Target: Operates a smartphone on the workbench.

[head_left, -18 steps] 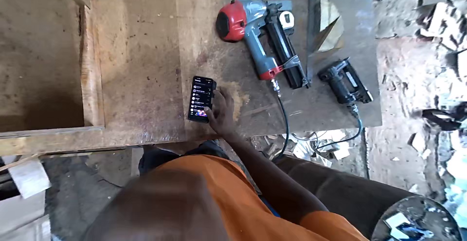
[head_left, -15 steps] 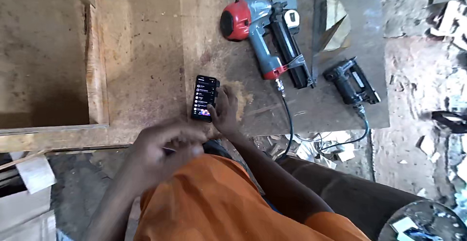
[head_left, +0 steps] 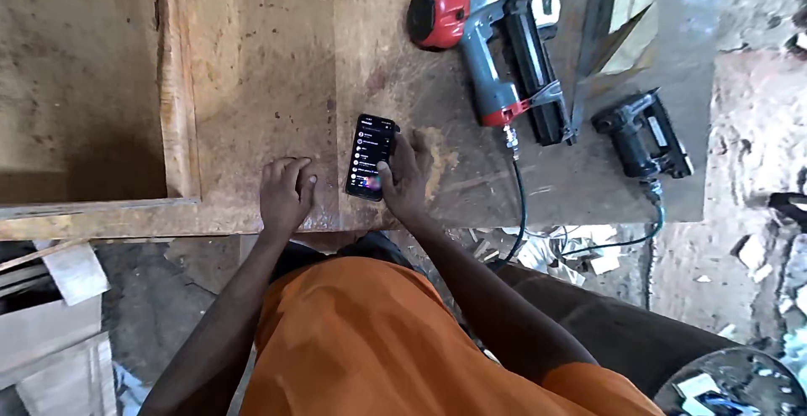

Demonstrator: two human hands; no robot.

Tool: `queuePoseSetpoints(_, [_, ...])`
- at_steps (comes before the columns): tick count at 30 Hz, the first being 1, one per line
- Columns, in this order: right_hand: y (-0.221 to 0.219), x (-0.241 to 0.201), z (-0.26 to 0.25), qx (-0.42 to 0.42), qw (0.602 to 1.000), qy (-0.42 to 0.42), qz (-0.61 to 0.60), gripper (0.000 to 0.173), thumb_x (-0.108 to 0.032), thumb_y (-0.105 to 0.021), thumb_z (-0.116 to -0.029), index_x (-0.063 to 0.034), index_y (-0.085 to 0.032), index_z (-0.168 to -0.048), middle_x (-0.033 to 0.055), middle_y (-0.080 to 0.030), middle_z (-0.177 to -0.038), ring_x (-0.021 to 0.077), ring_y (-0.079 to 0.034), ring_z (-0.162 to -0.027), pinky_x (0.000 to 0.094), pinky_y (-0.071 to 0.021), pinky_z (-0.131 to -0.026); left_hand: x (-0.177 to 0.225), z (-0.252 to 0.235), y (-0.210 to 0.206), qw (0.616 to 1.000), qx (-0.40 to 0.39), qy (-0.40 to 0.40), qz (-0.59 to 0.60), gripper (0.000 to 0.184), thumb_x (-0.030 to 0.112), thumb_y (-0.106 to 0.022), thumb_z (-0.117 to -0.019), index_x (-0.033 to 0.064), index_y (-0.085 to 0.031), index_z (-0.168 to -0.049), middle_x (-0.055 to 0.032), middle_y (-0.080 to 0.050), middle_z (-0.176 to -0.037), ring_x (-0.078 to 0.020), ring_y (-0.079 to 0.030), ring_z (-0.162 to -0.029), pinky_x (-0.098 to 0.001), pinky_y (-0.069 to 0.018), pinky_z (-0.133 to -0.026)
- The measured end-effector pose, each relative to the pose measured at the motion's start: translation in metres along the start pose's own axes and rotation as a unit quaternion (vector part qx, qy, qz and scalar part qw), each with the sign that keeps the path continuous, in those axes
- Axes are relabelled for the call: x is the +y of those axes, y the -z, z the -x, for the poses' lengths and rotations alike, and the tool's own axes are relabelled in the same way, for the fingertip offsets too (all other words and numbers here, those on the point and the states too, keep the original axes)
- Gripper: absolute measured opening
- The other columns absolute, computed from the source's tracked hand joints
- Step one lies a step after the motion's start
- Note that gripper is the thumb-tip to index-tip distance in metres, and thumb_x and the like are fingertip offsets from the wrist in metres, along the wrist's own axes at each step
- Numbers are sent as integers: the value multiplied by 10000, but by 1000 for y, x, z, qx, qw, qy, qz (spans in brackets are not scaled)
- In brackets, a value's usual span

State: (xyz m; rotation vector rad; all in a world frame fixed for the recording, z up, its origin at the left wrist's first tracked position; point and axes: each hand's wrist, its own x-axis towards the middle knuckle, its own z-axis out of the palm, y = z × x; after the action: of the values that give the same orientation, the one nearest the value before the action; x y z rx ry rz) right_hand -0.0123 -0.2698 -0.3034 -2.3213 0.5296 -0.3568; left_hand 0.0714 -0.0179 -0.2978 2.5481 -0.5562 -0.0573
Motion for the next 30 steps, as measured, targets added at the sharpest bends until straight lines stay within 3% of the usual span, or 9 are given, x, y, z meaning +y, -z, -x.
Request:
queuePoseSetpoints(6, [-4,7,1,44,998,23,-27,646,-484,-579,-961,-75,-539,-1459,193,-418,-1567,372,-423,-1409,561,-399,-1114,2,-1,-3,999,12,0,-33,429,507,-528,-1000,236,-674,-1298,-83,-639,-1281,-293,-582,-1198,-448,-502,-968])
queuePoseSetpoints(30, [-2,10,3,56,995,31,-82,557,-367,-619,-951,-58,-573,-1412,178,-461,-1539,336,-418,-1432,525,-380,-1157,2,1,-6,999,31,-9,-41,408,483,-541,-996,227,-682,-1281,-84,-650,-1271,-298,-591,-1192,-452,-513,-948])
